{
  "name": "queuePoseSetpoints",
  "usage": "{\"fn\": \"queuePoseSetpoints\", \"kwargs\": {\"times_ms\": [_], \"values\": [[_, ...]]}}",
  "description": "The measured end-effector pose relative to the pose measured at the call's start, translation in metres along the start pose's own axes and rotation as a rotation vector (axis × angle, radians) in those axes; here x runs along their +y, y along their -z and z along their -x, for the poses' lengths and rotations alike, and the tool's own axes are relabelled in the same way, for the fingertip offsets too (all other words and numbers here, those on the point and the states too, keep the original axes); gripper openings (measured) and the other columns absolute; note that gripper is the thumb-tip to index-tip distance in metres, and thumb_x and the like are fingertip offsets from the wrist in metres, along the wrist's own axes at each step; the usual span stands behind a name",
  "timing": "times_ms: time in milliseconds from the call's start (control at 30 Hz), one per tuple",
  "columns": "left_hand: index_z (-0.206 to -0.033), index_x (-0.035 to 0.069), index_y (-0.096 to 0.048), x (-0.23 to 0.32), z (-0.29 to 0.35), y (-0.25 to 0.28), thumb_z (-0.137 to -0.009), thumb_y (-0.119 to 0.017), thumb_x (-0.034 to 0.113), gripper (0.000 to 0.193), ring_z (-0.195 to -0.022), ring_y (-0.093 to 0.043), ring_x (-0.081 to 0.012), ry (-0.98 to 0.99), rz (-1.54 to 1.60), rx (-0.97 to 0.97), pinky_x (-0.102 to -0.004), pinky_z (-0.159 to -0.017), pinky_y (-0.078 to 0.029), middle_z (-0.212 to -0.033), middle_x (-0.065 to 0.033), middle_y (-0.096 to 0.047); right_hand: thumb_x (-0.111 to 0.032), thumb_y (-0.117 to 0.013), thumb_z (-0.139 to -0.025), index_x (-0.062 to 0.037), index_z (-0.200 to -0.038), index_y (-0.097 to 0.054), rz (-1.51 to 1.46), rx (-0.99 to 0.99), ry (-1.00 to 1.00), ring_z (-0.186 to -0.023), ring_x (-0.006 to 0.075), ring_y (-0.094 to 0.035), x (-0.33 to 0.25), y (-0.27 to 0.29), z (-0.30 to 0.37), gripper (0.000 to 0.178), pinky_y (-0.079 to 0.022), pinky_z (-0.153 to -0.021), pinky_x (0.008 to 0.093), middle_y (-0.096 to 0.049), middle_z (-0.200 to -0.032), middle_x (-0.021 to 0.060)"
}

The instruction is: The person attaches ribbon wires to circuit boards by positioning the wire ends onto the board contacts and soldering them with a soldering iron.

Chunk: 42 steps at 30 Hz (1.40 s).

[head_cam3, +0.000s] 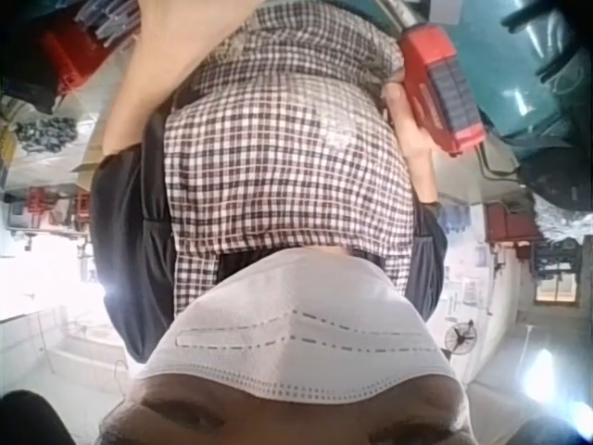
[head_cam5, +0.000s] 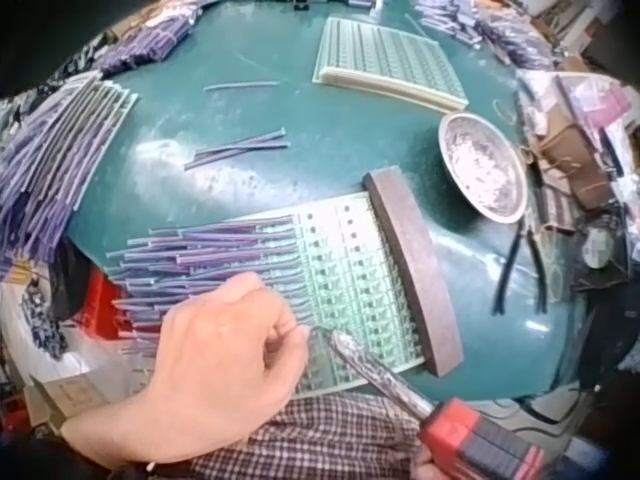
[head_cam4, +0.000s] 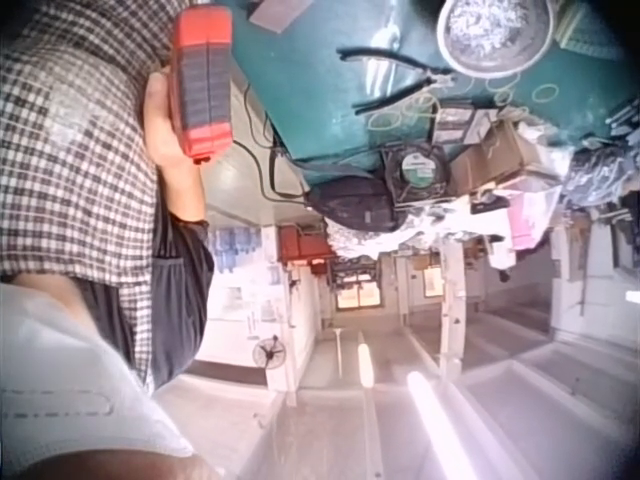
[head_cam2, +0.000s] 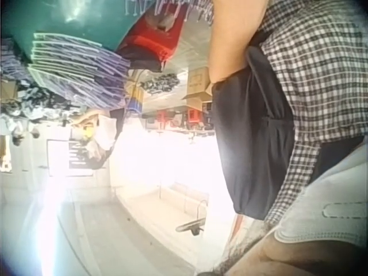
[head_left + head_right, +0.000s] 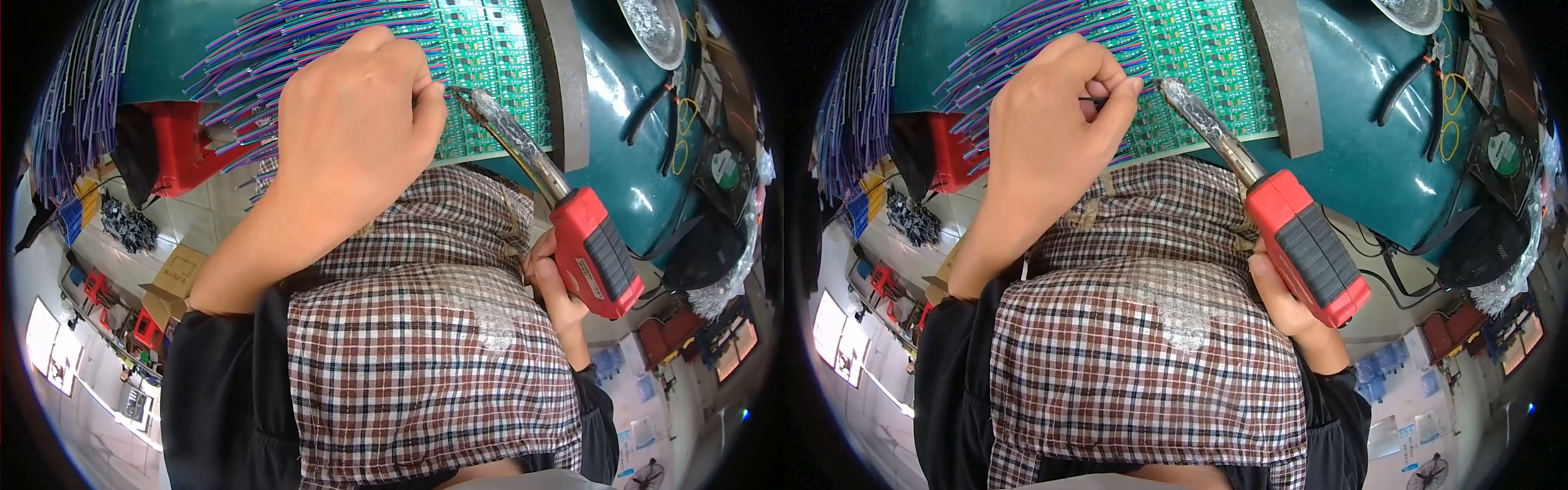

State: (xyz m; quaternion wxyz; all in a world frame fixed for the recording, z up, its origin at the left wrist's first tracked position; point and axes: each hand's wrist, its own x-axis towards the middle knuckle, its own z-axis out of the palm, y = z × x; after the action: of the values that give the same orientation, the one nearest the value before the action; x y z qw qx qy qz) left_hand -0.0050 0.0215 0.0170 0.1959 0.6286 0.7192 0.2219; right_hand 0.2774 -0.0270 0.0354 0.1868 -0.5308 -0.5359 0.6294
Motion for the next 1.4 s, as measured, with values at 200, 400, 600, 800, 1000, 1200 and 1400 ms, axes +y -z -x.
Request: {"fn": "queuePoseSetpoints", "kwargs": {"times_ms": [200,400,600,800,1000,1200,1400], "values": [[-0.073,0.005,-0.062,0.0007,0.0003,-0.0003,-0.084,-0.075,0.016,0.020,-0.058,-0.060,-0.0152,0.017,-0.003,-0.008,-0.0284,-0.055,-0.048,-0.072,-0.0034,-0.058,-0.008,-0.065,-0.090,0.0005,-0.100,-0.052,-0.008,0.023,0.010,-0.067,0.0148,-0.048,-0.0051,-0.0034,-0.0023,0.019,-0.042,-0.064,0.0298,-0.052,-0.078,0.0067],[-0.073,0.005,-0.062,0.0001,-0.0002,0.0003,-0.083,-0.075,0.016,0.019,-0.058,-0.061,-0.0160,0.007,0.001,-0.005,-0.0286,-0.056,-0.049,-0.072,-0.0039,-0.058,-0.009,-0.065,-0.091,0.0046,-0.109,-0.053,0.085,0.042,0.057,-0.067,0.0146,-0.051,0.0028,0.0025,0.0070,0.025,-0.042,-0.064,0.0300,-0.055,-0.080,0.0090],[-0.074,0.005,-0.063,-0.0004,-0.0008,0.0002,-0.083,-0.075,0.016,0.018,-0.059,-0.061,-0.0162,-0.008,-0.006,-0.010,-0.0285,-0.056,-0.050,-0.072,-0.0040,-0.058,-0.009,-0.065,-0.090,0.0048,-0.110,-0.053,0.097,0.041,0.071,-0.069,0.0147,-0.052,0.0001,0.0014,0.0060,0.027,-0.042,-0.064,0.0301,-0.056,-0.083,0.0087],[-0.074,0.005,-0.063,0.0000,-0.0008,0.0014,-0.083,-0.074,0.016,0.018,-0.061,-0.060,-0.0152,0.007,-0.006,-0.032,-0.0281,-0.057,-0.050,-0.073,-0.0035,-0.059,-0.009,-0.065,-0.090,0.0002,-0.098,-0.052,0.074,0.013,0.031,-0.067,0.0148,-0.048,-0.0041,0.0003,0.0026,0.018,-0.042,-0.062,0.0294,-0.050,-0.078,0.0066],[-0.075,0.005,-0.064,0.0005,-0.0011,0.0016,-0.083,-0.074,0.016,0.017,-0.062,-0.061,-0.0151,0.011,-0.011,-0.034,-0.0281,-0.058,-0.050,-0.073,-0.0035,-0.059,-0.008,-0.064,-0.090,-0.0001,-0.096,-0.051,0.039,0.022,0.023,-0.067,0.0153,-0.047,-0.0040,-0.0011,0.0018,0.016,-0.041,-0.061,0.0293,-0.049,-0.077,0.0069],[-0.076,0.004,-0.064,-0.0009,-0.0008,0.0011,-0.083,-0.075,0.015,0.017,-0.065,-0.062,-0.0154,0.013,-0.003,-0.032,-0.0283,-0.059,-0.051,-0.075,-0.0040,-0.060,-0.006,-0.062,-0.090,-0.0007,-0.094,-0.051,0.028,-0.011,0.012,-0.067,0.0156,-0.047,-0.0042,0.0002,0.0012,0.013,-0.041,-0.061,0.0295,-0.048,-0.077,0.0070],[-0.077,0.003,-0.065,0.0047,-0.0029,0.0031,-0.082,-0.075,0.013,0.016,-0.067,-0.063,-0.0156,0.033,0.034,-0.038,-0.0279,-0.060,-0.053,-0.076,-0.0045,-0.062,-0.004,-0.062,-0.090,0.0019,-0.100,-0.053,0.251,0.065,0.221,-0.068,0.0157,-0.049,-0.0014,-0.0002,0.0013,0.015,-0.042,-0.061,0.0300,-0.054,-0.082,0.0091]]}}
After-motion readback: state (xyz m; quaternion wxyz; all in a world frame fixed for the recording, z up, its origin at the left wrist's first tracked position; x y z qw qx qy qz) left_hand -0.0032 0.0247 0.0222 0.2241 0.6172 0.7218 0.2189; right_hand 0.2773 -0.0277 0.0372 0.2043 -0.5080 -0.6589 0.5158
